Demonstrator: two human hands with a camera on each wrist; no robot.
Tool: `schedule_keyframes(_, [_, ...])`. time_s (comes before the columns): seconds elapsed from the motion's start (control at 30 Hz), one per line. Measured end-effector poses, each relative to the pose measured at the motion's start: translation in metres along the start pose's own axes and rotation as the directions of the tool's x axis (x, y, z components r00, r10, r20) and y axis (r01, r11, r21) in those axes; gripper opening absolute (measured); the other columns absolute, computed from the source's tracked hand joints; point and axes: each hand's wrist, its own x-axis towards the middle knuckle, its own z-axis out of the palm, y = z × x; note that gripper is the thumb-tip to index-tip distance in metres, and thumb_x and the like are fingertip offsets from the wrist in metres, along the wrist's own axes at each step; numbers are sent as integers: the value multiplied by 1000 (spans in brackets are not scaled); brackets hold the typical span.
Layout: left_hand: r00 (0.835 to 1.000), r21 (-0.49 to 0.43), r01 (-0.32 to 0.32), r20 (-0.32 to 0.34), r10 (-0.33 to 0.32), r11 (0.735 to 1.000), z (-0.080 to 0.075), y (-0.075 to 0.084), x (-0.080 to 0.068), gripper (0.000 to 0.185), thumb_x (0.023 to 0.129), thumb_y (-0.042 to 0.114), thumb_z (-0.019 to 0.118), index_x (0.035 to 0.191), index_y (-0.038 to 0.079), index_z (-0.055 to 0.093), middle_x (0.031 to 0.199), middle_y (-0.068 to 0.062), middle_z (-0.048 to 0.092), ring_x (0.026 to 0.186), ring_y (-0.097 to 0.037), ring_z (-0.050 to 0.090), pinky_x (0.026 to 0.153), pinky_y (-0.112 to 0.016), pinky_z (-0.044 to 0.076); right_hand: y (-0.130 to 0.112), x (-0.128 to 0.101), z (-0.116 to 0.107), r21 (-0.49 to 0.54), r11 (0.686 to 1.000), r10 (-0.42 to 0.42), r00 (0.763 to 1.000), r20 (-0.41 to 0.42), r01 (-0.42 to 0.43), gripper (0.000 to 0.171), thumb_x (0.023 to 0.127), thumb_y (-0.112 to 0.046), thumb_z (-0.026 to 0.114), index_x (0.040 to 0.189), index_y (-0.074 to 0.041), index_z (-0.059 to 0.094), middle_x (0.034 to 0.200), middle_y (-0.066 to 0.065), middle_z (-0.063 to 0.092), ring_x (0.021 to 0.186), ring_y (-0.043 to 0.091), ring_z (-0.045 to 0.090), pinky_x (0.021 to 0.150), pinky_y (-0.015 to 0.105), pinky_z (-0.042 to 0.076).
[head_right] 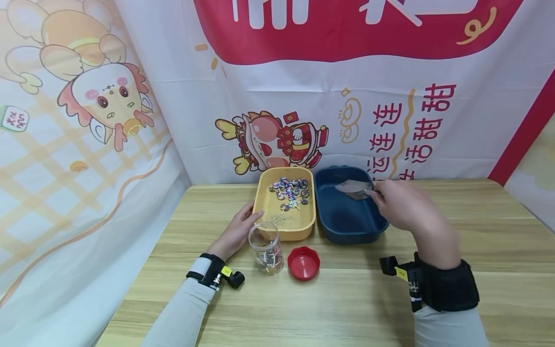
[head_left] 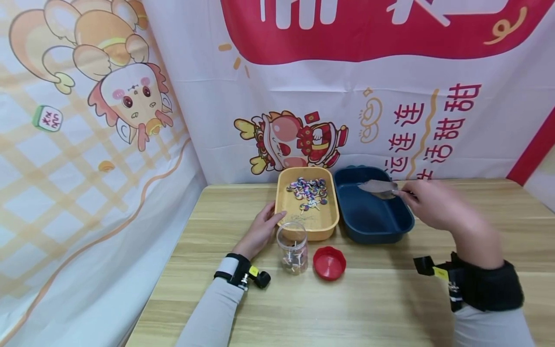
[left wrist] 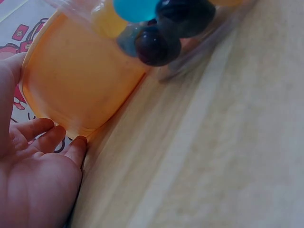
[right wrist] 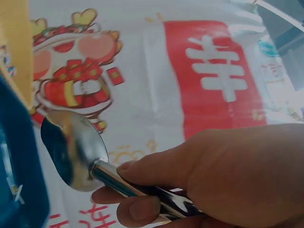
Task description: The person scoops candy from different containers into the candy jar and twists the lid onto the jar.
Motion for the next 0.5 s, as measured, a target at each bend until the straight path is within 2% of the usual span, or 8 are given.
schedule_keyframes(0.3, [1000,10,21,-6,-21,1000,0,0,-2,65,105,27,58,162,14,29,166,-8,31,151,-23,33,123,-38,31,16,22,26,26,998,49,994,94,-51,26,105,-11,49,90,2,67,70,6,49,62,21,46,55,33,37])
schedule_keyframes(0.5, [1000,10,20,-8,-19,1000,0,0,-1,65,105,27,58,161,14,29,167,-9,29,152,-23,31,124,-39,30,24,36,44,11,996,90,989,114,-92,28,105,-11,45,90,2,64,72,8,50,64,23,48,56,34,40])
